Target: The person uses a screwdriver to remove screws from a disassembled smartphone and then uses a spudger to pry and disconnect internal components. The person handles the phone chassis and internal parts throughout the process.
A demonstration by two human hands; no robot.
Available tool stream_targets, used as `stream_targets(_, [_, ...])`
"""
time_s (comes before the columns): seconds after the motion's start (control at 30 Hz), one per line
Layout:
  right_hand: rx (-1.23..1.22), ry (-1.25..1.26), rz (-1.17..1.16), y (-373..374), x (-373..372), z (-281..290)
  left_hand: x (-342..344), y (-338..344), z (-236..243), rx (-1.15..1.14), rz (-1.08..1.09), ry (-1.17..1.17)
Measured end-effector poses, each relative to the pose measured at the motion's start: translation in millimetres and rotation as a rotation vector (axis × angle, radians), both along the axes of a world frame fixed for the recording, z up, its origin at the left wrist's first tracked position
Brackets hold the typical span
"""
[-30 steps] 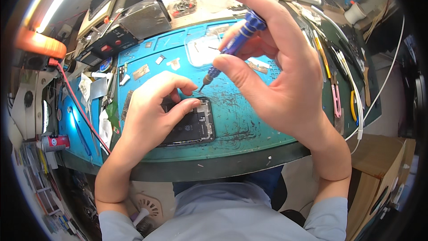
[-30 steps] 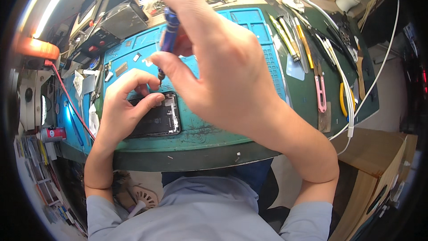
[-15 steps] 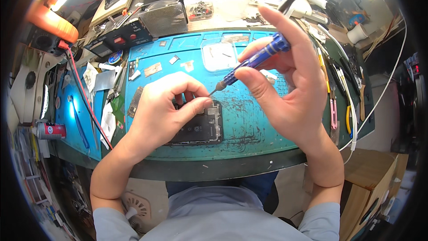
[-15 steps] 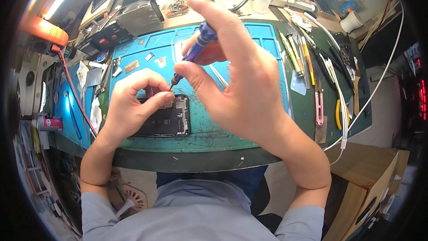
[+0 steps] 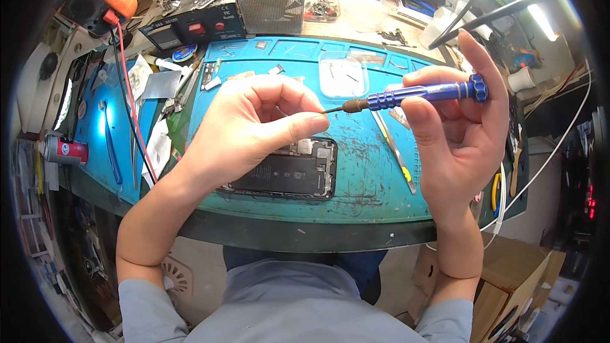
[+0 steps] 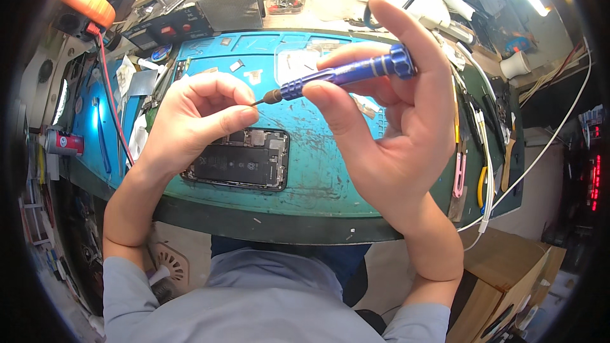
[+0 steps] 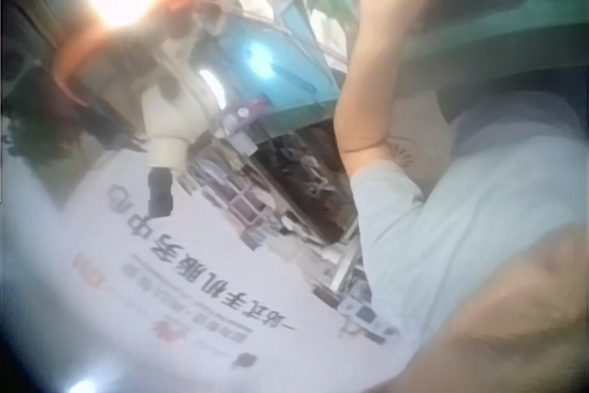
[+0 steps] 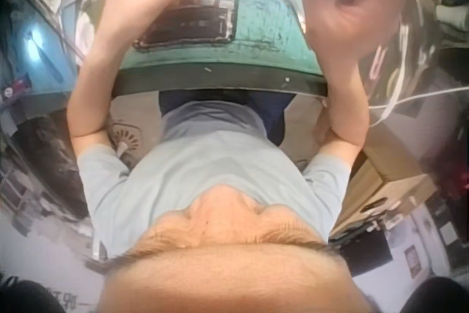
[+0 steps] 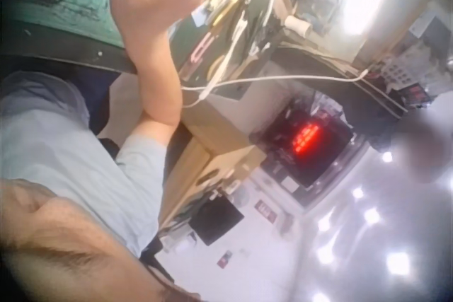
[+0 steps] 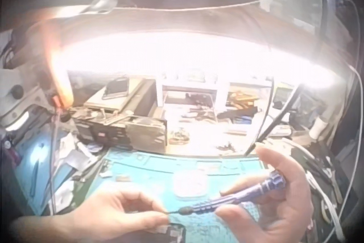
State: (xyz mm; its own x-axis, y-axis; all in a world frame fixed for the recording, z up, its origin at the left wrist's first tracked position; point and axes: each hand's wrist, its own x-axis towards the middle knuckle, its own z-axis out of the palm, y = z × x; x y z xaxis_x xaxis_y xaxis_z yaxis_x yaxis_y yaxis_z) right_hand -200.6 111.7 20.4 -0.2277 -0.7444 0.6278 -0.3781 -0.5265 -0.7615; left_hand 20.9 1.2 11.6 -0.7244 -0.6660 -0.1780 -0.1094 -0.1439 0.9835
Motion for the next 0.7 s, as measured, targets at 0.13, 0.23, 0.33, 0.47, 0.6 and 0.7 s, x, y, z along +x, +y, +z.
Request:
stream_targets(0.13, [-0.063, 0.006, -0.018, -2, -2, -3, -1, -1, -2, 0.03, 0.011, 0.031])
stream_targets(0.23, [-0.052, -0.026, -0.019, -3, 2, -3, 2, 0, -4, -0.002, 0.03, 0.025])
stream_targets(0.33, [-0.03, -0.046, -0.038, 0, 3, -3, 2, 0, -7, -0.008, 0.022, 0.025])
stream_targets(0.47, [-0.049, -0.062, -0.038, 2, 1, -5, 1, 1, -4, 0.059, 0.011, 0.058])
stream_targets(0.6, [-0.1, -0.102, 0.023, 2, -1, -10, 1, 3, -4, 0.092, 0.037, 0.094])
stream_targets(0.7, [-0.114, -0.089, 0.047, 2, -2, -12, 0, 4, -4, 0.075, 0.061, 0.143])
